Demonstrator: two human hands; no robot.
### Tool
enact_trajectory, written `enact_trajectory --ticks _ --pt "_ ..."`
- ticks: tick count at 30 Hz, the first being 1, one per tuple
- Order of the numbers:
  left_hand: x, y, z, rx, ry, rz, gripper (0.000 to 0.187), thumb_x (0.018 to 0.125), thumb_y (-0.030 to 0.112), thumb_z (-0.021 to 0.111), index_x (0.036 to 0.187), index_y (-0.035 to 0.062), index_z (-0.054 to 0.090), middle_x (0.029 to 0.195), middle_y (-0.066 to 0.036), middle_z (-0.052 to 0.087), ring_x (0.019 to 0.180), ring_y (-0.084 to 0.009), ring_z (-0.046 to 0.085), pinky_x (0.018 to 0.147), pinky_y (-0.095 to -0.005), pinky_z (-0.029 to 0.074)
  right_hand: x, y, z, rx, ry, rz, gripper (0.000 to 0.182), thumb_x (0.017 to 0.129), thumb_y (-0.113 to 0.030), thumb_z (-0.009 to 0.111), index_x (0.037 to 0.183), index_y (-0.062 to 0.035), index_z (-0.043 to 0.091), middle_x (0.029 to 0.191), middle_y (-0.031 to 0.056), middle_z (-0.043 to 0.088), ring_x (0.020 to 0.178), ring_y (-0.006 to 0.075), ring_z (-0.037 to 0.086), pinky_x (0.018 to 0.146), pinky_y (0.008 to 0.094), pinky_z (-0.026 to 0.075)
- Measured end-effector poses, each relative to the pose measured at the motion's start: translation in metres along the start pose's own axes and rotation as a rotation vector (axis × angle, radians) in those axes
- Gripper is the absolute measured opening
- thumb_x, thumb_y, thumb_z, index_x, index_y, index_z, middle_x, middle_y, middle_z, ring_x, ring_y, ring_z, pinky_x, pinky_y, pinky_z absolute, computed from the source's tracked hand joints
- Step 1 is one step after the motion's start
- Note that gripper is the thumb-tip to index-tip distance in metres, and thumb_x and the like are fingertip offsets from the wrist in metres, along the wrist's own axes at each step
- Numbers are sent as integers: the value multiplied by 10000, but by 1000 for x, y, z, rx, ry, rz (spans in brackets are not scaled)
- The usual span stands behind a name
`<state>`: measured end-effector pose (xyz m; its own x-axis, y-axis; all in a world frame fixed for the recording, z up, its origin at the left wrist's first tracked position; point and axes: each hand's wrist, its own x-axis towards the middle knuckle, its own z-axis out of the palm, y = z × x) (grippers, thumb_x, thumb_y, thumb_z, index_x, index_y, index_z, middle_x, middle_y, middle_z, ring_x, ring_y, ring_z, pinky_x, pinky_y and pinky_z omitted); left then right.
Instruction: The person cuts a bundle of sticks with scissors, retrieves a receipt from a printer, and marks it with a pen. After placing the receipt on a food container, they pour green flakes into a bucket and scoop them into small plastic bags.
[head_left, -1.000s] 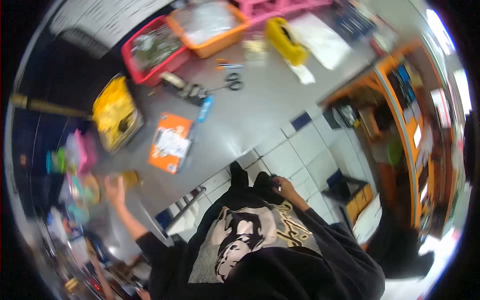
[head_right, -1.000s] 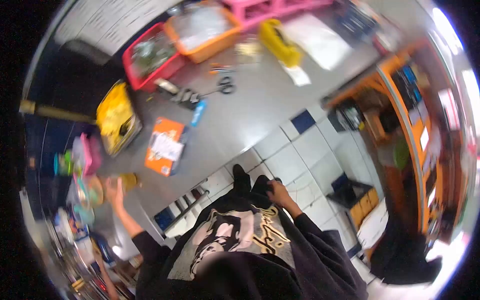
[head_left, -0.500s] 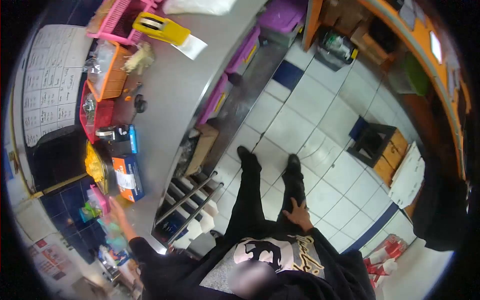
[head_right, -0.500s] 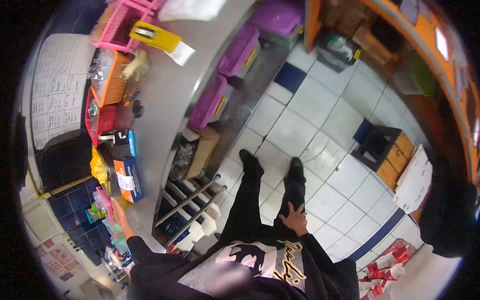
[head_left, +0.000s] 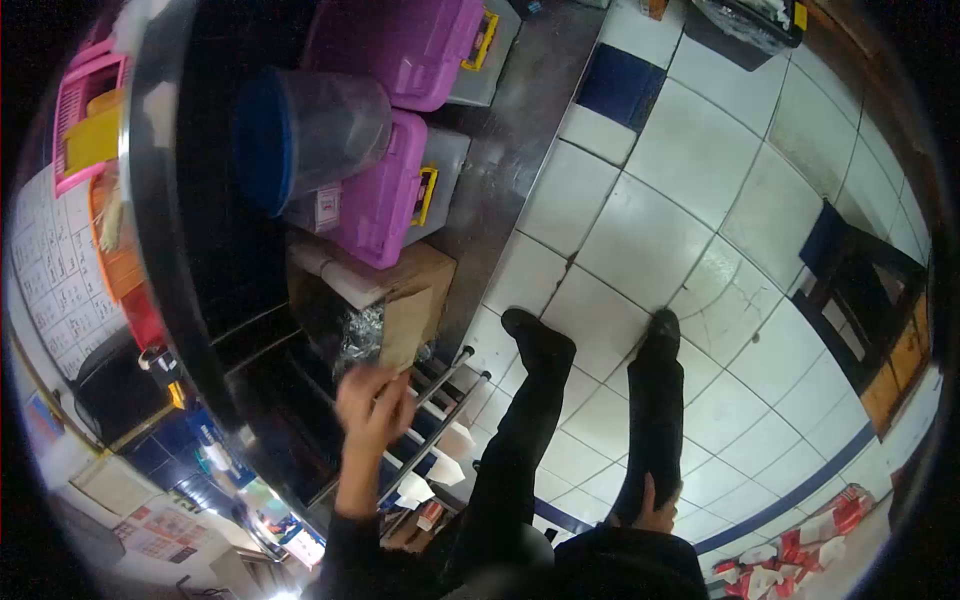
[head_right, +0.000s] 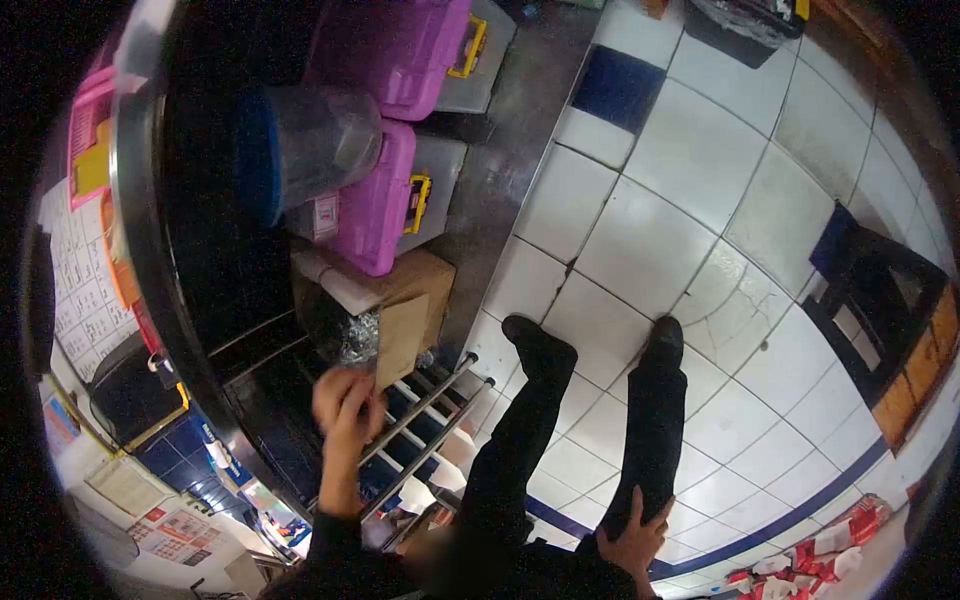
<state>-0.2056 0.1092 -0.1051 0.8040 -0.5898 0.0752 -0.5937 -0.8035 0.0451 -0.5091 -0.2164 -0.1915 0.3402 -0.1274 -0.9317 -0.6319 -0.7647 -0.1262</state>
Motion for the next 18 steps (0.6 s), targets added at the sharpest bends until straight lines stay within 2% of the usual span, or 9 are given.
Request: enact_trajectory --ticks 2,3,5,9,11,13,15,17,18 --pt "-11 -56 117 -16 -81 -310 318 722 19 655 1024 -5 560 1035 -200 549 941 -388 533 794 -403 451 1 7 5 47 19 26 1025 536 -360 779 1419 -297 264 1428 348 82 1128 517 405 872 556 415" --pt "-1 -93 159 -43 -145 -337 518 727 160 688 1164 -17 472 1079 -252 467 958 -422 482 818 -465 409 2 10 7 71 29 39 1022 519 -354 780 1413 -298 288 1430 347 90 1135 518 404 879 558 411" --pt "11 -149 231 199 -74 -454 606 726 184 695 1207 -27 391 1117 -254 433 1003 -449 452 866 -494 380 3 -3 -6 280 -4 248 898 677 -474 707 1424 -207 285 1413 278 255 1180 440 429 968 479 387" --pt "45 -211 274 244 -155 -686 633 698 210 725 1178 -21 382 1094 -243 451 1020 -453 462 873 -517 393 -3 17 46 403 36 296 580 871 -463 501 1393 -257 357 1435 254 255 1278 416 317 1039 452 314" --pt "41 -217 271 238 -179 -648 632 692 210 732 1169 -15 385 1094 -241 459 1013 -452 473 872 -517 399 -14 20 68 435 55 276 424 964 -429 381 1370 -310 405 1454 254 218 1334 418 237 1067 451 271" --pt "38 -222 268 232 -193 -609 631 686 211 739 1161 -9 388 1093 -239 466 1005 -451 484 871 -516 406 39 -103 -93 609 -330 658 545 933 -170 477 1413 -346 286 1433 326 166 1279 500 283 1027 494 346" --pt "35 -228 266 207 -177 -525 589 701 206 735 1144 6 402 1102 -227 477 985 -447 503 855 -506 419 53 -91 -56 578 -73 344 654 804 -171 581 1394 -242 308 1430 317 179 1276 494 285 1023 511 320" --pt "48 -211 252 165 -254 -662 566 725 233 723 1151 19 418 1126 -223 479 990 -448 505 830 -509 433 73 -81 -20 530 192 27 786 675 -173 684 1376 -138 330 1428 307 191 1273 488 287 1020 529 294" --pt "46 -214 252 162 -243 -642 558 734 248 717 1151 22 424 1126 -222 482 990 -445 507 816 -509 440 90 -98 -21 402 295 -158 744 680 -117 674 1346 -70 347 1422 293 221 1282 476 275 1039 522 256"
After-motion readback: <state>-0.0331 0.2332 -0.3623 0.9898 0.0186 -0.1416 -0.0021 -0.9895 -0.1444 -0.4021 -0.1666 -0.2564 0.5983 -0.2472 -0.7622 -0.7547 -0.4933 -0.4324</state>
